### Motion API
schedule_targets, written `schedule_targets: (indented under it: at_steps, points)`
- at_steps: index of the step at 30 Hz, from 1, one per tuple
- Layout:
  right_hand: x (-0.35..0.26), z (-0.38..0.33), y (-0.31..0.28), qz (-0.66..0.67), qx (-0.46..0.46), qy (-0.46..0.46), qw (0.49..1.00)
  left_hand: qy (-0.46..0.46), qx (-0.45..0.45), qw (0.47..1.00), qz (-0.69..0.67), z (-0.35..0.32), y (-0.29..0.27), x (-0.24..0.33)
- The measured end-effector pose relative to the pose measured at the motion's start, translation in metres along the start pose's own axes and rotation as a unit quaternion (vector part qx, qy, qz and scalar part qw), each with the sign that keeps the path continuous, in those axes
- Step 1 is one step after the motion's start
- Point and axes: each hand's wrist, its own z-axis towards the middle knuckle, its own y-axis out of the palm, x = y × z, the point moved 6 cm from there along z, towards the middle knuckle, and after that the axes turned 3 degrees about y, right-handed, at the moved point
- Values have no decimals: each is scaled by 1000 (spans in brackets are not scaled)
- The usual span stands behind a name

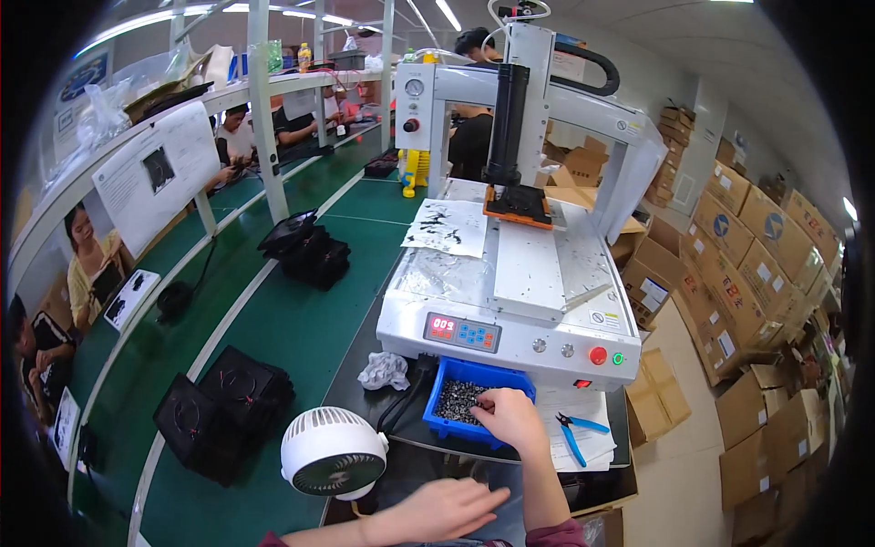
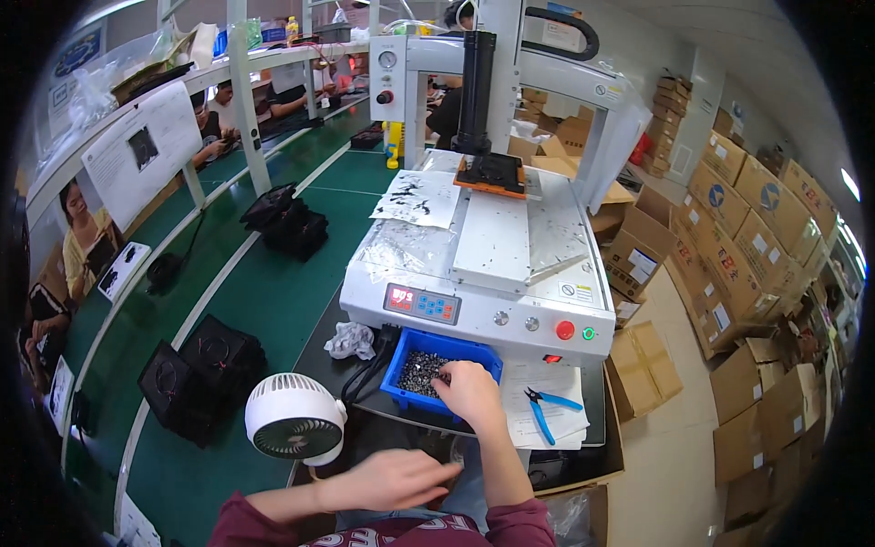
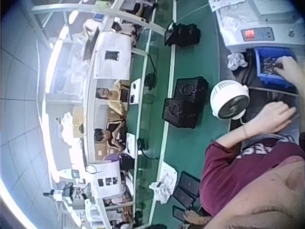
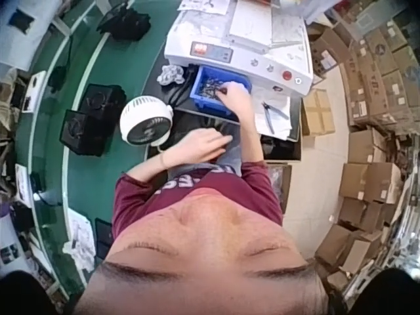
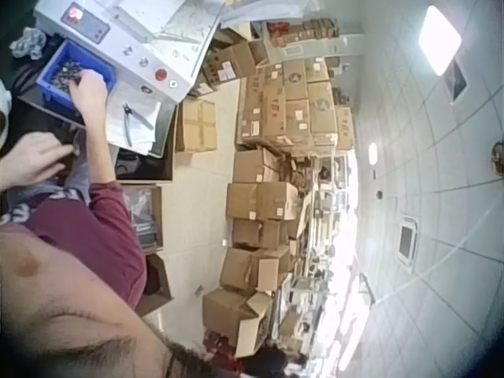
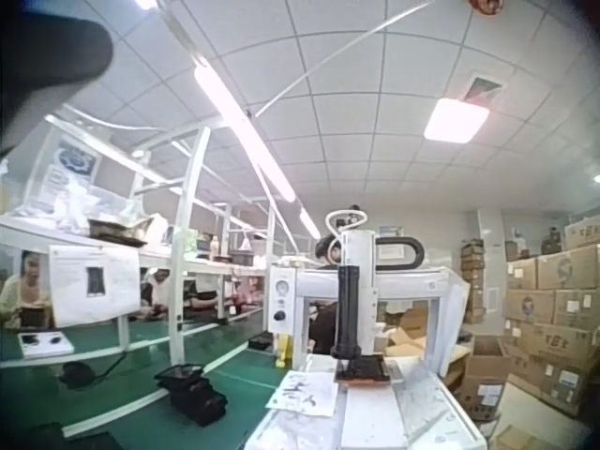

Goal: Operating an automated assembly machine and hand-assembling electronic display panels.

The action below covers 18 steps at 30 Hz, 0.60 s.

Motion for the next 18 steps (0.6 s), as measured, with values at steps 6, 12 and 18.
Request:
schedule_targets:
  at_steps: [6, 12, 18]
  points:
    - [6, 4, 12, -22, -71, 84, 994, -54, -187, 978, -79, -78, 124, -47]
    - [11, 1, 12, 18, -80, 108, 991, -6, -290, 957, -29, -98, 121, -46]
    - [6, 1, 12, 165, -56, 46, 984, -65, -286, 955, -37, -107, 117, -65]
